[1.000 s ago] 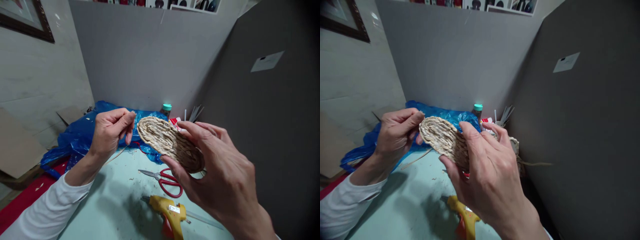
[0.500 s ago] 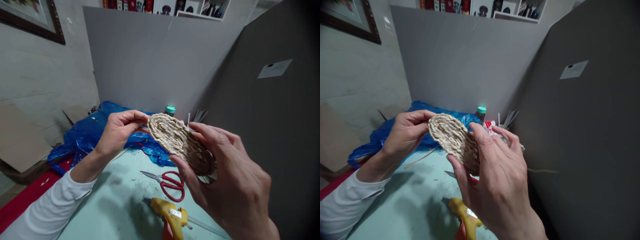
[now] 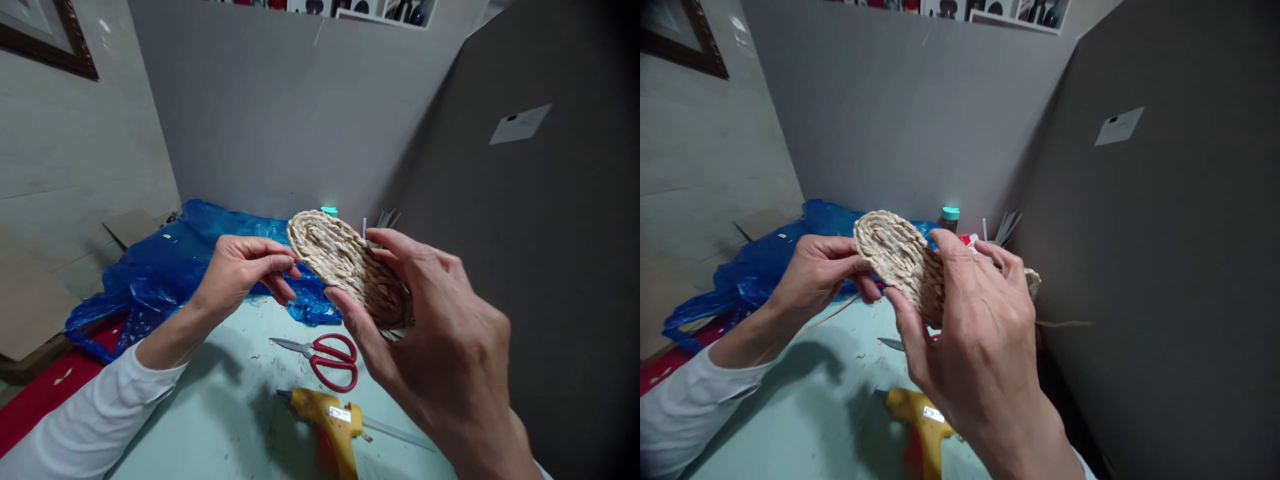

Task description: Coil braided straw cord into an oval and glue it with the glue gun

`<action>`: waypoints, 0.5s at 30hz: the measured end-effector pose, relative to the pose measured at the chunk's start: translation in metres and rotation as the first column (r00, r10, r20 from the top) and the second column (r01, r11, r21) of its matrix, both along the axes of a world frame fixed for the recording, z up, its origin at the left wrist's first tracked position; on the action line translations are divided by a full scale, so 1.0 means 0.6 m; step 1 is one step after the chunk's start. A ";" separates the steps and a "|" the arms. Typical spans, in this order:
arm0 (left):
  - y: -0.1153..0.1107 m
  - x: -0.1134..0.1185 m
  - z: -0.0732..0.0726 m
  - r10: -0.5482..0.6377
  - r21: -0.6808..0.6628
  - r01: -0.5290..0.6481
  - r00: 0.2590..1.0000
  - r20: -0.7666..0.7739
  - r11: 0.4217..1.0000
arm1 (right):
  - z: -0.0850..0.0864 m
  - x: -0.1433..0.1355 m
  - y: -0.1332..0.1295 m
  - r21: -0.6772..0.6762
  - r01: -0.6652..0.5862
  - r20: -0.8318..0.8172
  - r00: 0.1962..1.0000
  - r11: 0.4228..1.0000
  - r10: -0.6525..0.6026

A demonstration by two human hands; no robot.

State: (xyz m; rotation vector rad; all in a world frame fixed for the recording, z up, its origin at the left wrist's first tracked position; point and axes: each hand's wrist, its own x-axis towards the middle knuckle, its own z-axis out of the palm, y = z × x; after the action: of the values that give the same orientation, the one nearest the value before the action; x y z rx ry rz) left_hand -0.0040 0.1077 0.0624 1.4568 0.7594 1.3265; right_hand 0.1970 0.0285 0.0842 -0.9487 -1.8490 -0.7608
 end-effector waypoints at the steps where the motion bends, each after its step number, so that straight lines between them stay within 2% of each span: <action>1: -0.001 0.003 -0.003 -0.039 -0.005 0.039 0.999 -0.008 0.999 | 0.000 0.000 -0.001 0.001 0.004 -0.002 1.000 1.000 -0.004; 4: -0.003 0.010 -0.011 -0.153 -0.024 0.152 0.988 -0.028 0.988 | 0.002 0.002 -0.001 -0.004 0.013 -0.004 1.000 1.000 -0.013; 6: -0.003 0.015 -0.016 -0.176 -0.030 0.174 0.982 -0.066 0.984 | 0.003 0.003 0.000 0.007 -0.005 -0.001 1.000 1.000 0.005; 9: 0.000 0.018 -0.022 -0.113 0.003 0.114 0.986 -0.125 0.993 | 0.003 0.005 0.002 0.030 -0.033 0.007 0.999 0.999 0.033; 12: 0.006 0.019 -0.026 -0.013 0.031 0.017 0.993 -0.115 0.999 | 0.002 0.004 0.004 0.050 -0.045 0.001 0.999 0.998 0.045; 15: 0.012 0.016 -0.024 -0.020 0.048 0.024 0.997 -0.081 0.999 | 0.000 0.003 0.006 0.069 -0.074 -0.006 0.997 0.995 0.074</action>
State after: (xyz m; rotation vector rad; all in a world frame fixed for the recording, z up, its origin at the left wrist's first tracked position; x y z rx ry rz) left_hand 0.0059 0.1147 0.0479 1.5613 0.7650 1.2842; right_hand 0.1987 0.0320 0.0844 -0.8336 -1.8284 -0.7690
